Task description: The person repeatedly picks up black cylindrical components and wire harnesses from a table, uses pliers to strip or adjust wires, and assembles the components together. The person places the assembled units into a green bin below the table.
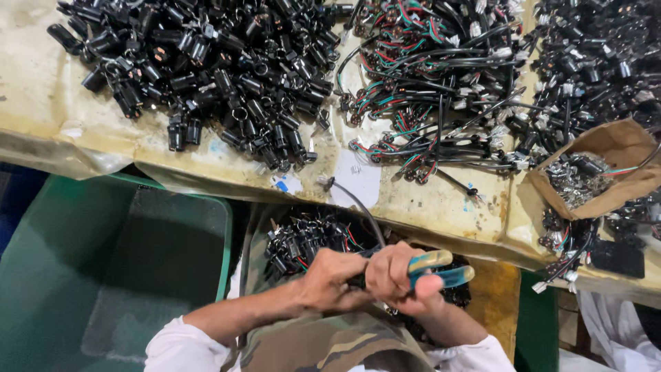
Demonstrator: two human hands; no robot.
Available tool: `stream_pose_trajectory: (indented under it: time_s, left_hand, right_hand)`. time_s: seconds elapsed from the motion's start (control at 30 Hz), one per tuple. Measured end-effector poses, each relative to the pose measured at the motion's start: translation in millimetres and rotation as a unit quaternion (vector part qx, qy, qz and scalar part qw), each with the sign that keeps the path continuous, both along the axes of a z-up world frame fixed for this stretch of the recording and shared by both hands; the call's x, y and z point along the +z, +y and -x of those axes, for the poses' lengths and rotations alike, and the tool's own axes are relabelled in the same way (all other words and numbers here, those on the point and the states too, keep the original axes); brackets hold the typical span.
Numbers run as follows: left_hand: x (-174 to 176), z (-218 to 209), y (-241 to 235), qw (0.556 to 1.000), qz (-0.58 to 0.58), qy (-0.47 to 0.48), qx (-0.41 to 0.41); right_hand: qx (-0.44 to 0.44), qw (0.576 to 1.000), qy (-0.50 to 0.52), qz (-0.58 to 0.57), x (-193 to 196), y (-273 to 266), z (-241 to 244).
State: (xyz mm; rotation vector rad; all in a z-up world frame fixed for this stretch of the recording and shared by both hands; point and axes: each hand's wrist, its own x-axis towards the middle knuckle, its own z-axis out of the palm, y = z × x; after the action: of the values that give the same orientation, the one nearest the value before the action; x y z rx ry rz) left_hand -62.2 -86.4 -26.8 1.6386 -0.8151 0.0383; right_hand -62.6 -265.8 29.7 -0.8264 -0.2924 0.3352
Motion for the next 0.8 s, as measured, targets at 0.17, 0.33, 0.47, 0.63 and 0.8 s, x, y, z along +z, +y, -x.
stream_pose_trajectory:
  time_s: [0.17, 0.33, 0.47, 0.63, 0.8]
  left_hand:
    - [-3.4, 0.6, 4.3, 0.996, 0.010, -0.084, -0.028]
    - [-5.7, 3.8, -3.6, 0.998, -0.016, -0.064, -0.003]
    - [22.5, -18.6, -3.2, 0.998, -0.030, -0.051, 0.000]
    - [64.1, -52.6, 55.8, 0.932, 0.020, 0.089, -0.351]
    - [32.9, -50.4, 50.4, 0.899, -0.294, -0.138, -0.293]
  right_hand:
    - [0.013, 0.984, -0.034, -0.176, 2.6, -3.8, -2.8]
    - [0.014, 0.995, -0.027, -0.096, 0.1, 3.3, 1.1]
    - [-0.010, 0.990, -0.138, 0.009, -8.7, -3.4, -1.0]
    - [-0.065, 0.983, -0.037, 0.170, 0.2, -40.7, -74.3]
    - [-0.123, 0.648, -0.140, 0.739, -41.4, -22.1, -172.3]
